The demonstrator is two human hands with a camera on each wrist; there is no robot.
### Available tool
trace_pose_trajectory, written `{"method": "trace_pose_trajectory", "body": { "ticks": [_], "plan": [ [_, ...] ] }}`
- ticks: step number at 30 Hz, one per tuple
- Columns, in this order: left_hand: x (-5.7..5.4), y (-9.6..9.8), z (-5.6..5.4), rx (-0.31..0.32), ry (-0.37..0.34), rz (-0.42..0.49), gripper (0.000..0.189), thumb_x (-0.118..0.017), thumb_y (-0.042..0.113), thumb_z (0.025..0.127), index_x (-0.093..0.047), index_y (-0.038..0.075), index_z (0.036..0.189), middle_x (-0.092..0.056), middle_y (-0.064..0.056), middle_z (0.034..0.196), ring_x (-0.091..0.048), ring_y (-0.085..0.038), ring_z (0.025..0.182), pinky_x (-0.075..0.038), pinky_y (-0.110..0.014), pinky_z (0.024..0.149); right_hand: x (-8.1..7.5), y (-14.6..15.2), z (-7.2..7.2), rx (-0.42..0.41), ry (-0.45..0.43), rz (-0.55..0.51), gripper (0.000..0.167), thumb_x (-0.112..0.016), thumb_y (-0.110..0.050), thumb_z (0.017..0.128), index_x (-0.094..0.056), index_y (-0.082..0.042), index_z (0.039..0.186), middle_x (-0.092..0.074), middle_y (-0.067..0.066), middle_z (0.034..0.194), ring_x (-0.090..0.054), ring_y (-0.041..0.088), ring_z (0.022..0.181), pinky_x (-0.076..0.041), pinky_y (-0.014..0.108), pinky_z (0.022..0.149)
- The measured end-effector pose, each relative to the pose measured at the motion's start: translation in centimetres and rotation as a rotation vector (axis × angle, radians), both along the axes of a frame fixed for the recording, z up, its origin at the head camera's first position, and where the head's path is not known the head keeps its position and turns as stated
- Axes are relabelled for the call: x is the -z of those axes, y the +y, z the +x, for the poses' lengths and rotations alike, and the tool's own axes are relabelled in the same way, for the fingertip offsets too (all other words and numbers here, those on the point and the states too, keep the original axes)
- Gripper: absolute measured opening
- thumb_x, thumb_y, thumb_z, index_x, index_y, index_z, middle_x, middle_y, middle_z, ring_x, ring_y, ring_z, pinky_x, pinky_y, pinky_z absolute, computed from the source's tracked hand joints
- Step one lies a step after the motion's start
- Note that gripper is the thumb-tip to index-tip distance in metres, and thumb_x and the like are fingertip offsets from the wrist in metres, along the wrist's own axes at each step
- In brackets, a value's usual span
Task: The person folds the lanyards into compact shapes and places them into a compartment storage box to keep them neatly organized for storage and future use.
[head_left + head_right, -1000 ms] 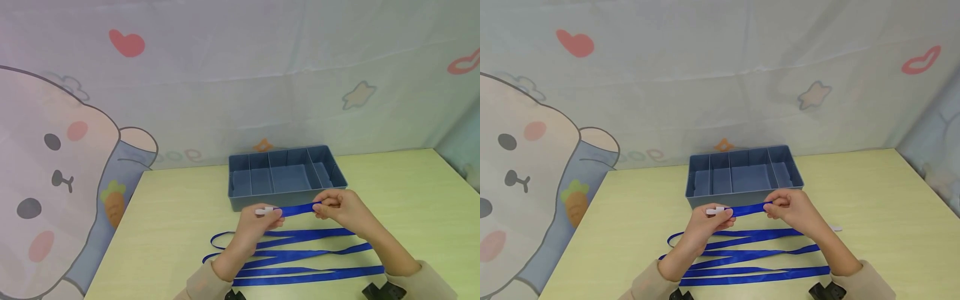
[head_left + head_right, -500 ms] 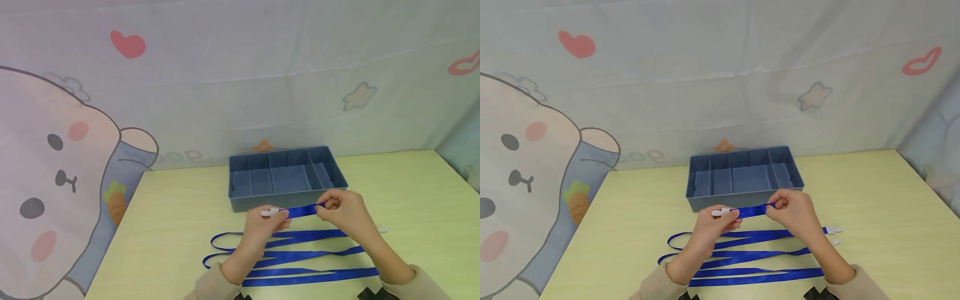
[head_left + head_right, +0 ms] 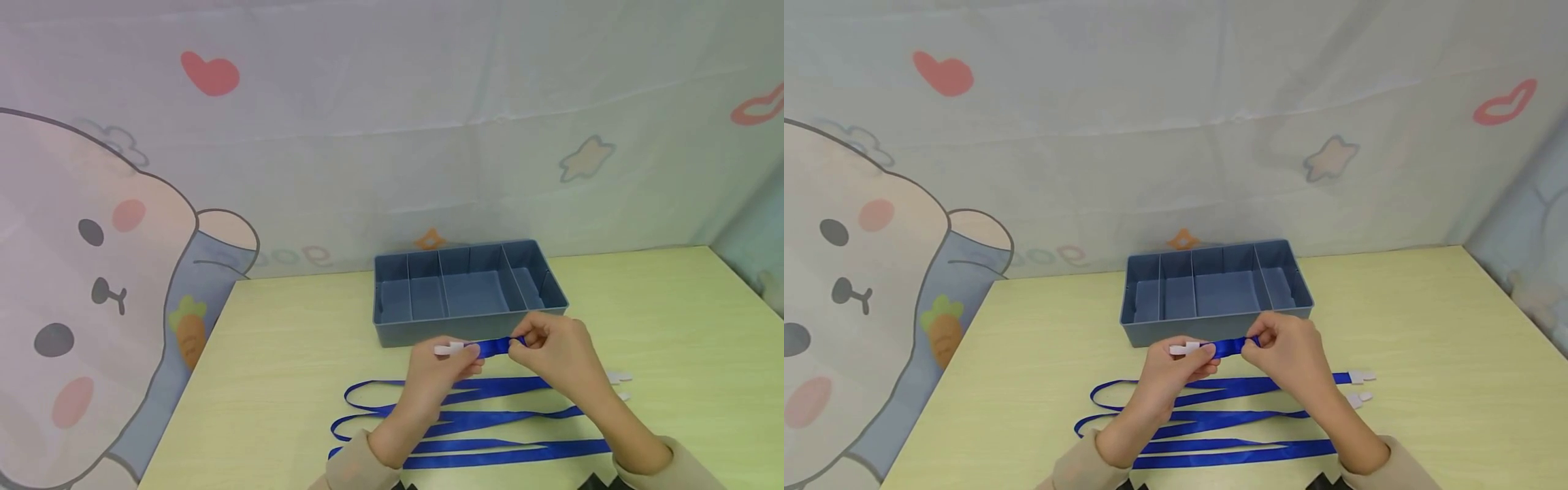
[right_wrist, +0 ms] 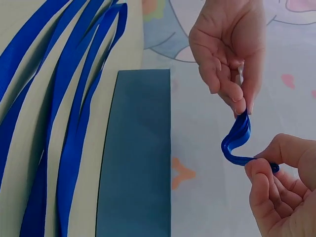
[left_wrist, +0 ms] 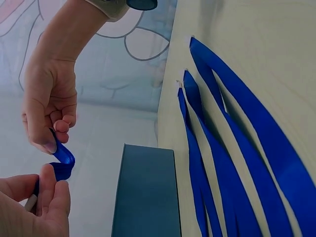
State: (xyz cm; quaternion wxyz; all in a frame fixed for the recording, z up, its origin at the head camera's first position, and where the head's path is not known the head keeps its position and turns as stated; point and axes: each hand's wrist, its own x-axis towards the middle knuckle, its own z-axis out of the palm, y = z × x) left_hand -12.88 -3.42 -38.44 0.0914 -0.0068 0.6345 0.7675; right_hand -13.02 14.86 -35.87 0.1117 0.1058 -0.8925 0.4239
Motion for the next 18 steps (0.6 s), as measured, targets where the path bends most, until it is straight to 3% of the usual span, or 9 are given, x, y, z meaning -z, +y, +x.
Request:
{"method": "trace_pose_trajectory", "body": {
  "ticks": [6,10,18],
  "plan": [
    [-0.10,0.27,0.20,0.017,0.032,0.009,0.018,-0.069,0.006,0.084,-0.065,-0.009,0.093,-0.068,-0.014,0.080,-0.069,-0.019,0.071,-0.055,-0.031,0.073,-0.01,0.07,-0.16,-0.069,-0.141,-0.115,0.004,-0.072,-0.006,0.077,-0.069,-0.007,0.078,-0.063,0.000,0.066,-0.057,0.015,0.057,-0.048,0.027,0.051],
    [-0.15,0.56,0.21,0.022,0.033,0.013,0.018,-0.069,0.006,0.083,-0.066,-0.009,0.093,-0.068,-0.014,0.080,-0.069,-0.019,0.072,-0.055,-0.031,0.074,-0.07,0.06,-0.22,-0.125,-0.243,-0.240,0.010,-0.072,-0.009,0.080,-0.068,-0.001,0.084,-0.063,0.006,0.068,-0.059,0.021,0.058,-0.050,0.030,0.053],
    [-0.44,0.93,0.31,0.047,0.040,0.051,0.019,-0.067,0.006,0.085,-0.067,-0.010,0.096,-0.068,-0.014,0.085,-0.068,-0.019,0.074,-0.055,-0.032,0.075,0.20,-0.10,-0.45,-0.207,-0.321,-0.424,0.020,-0.069,-0.008,0.083,-0.065,0.009,0.091,-0.065,0.010,0.069,-0.060,0.018,0.058,-0.054,0.031,0.061]
  ]
}}
